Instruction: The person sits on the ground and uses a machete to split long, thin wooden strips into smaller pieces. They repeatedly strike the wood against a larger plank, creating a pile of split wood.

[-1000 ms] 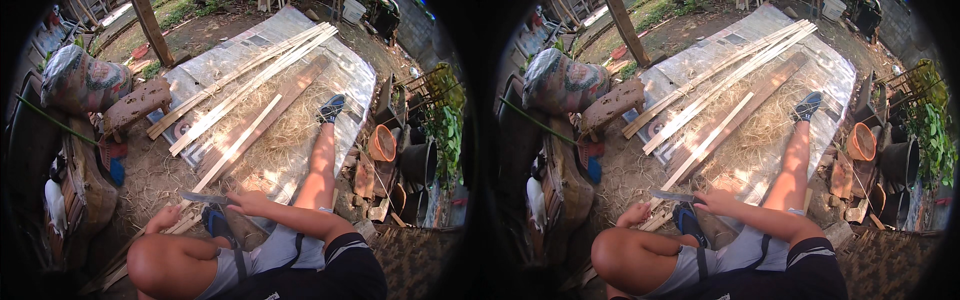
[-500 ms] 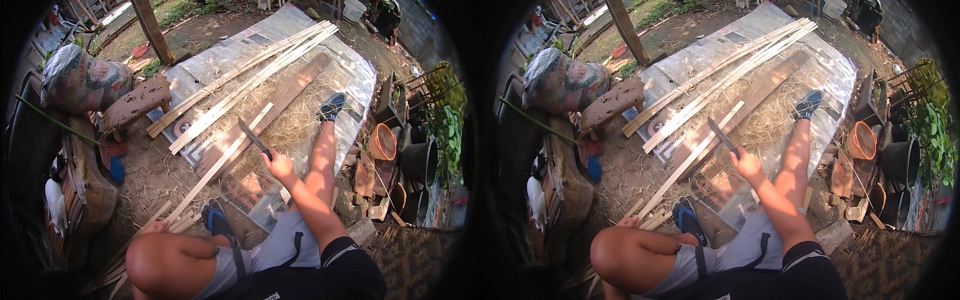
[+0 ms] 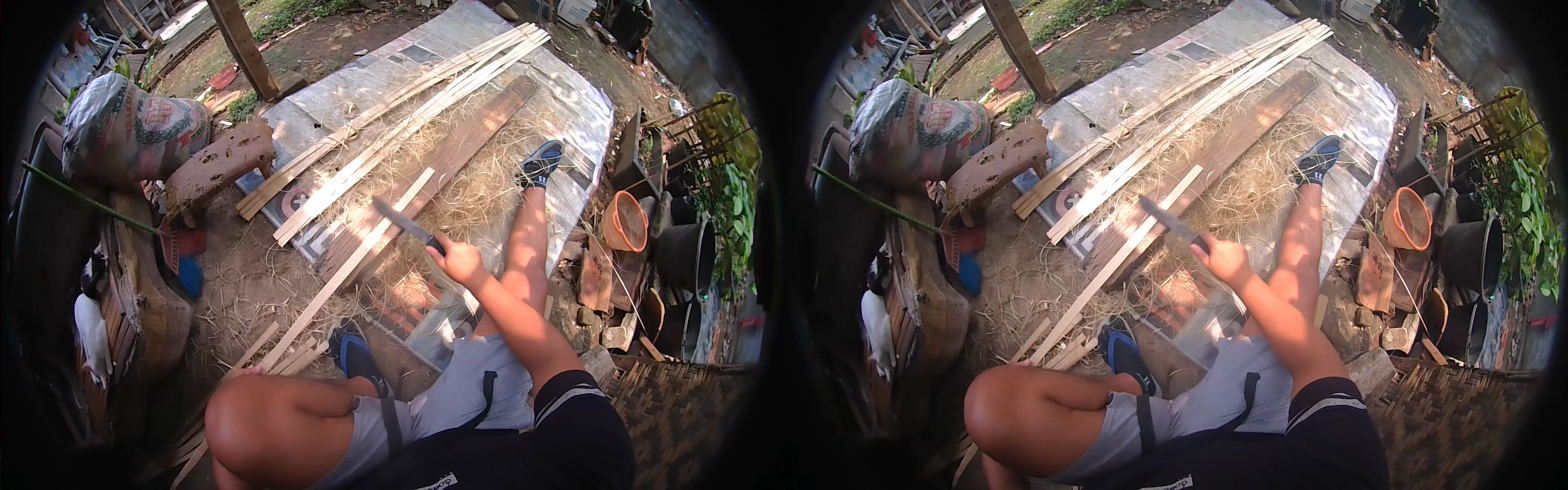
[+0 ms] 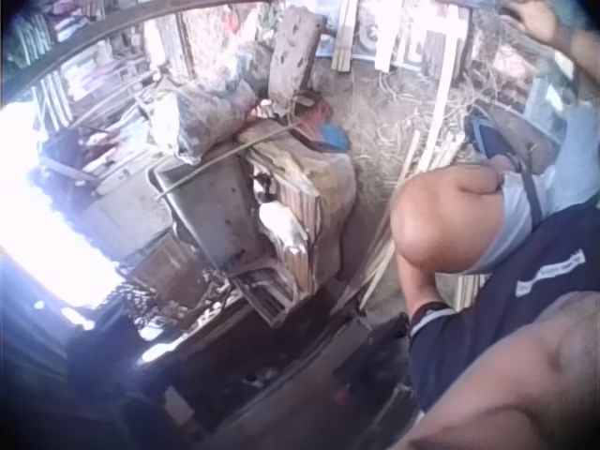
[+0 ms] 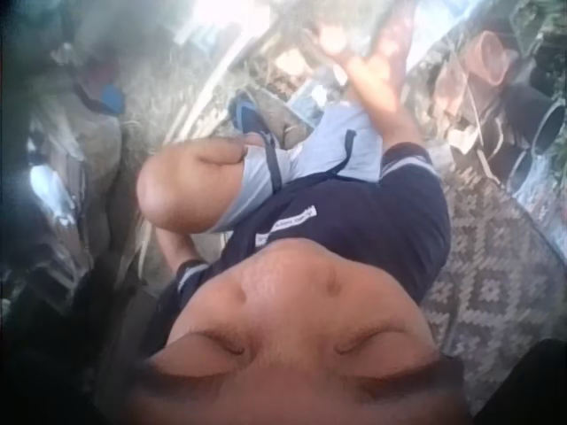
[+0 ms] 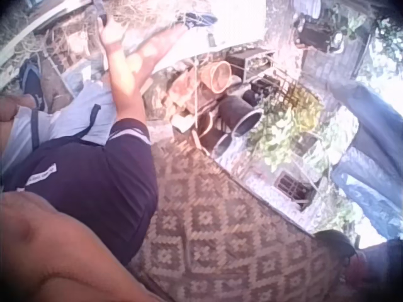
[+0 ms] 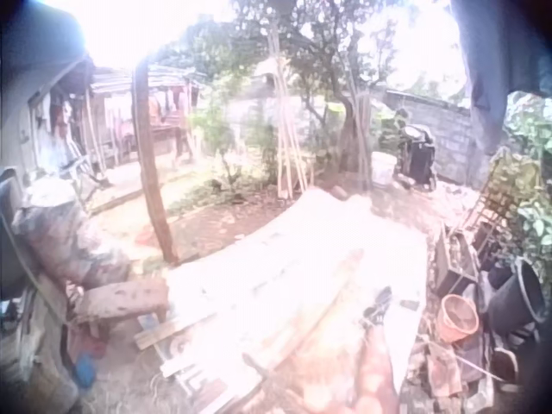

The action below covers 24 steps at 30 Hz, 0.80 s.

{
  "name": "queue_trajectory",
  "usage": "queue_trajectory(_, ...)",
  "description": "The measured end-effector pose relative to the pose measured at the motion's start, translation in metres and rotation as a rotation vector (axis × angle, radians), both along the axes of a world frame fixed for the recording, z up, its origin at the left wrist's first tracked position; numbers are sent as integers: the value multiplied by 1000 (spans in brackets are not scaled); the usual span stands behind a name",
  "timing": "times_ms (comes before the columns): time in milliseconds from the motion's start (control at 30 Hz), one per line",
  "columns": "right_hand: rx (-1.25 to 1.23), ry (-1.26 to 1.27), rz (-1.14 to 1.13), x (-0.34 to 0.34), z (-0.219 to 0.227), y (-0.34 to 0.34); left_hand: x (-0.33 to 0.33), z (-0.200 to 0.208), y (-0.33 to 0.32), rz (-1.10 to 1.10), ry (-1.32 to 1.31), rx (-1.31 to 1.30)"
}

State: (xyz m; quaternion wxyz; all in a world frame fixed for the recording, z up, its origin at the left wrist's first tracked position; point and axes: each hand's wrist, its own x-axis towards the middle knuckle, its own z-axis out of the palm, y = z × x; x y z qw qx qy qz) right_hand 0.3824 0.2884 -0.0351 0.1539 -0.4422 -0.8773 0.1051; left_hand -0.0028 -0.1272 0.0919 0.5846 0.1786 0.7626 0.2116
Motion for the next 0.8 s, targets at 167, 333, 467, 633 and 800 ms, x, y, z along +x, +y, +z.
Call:
queue_trajectory(167, -92, 129, -305, 18, -22, 41, -7, -15, 33, -207, 140, 101)
queue_trajectory(333, -431, -65, -106, -42, 17, -42, 35, -90, 94, -555, 995, 331)
queue_trajectory(467, -234, -99, 322, -44, 34, -102, 40, -94, 135, -639, 1063, 345)
queue_trajectory(633, -125, -38, 9, -30, 11, -38, 34, -86, 135, -665, 1008, 346)
queue_trajectory(800, -48, -47, 141, -31, 33, -48, 28, -78, 120, -648, 943, 288)
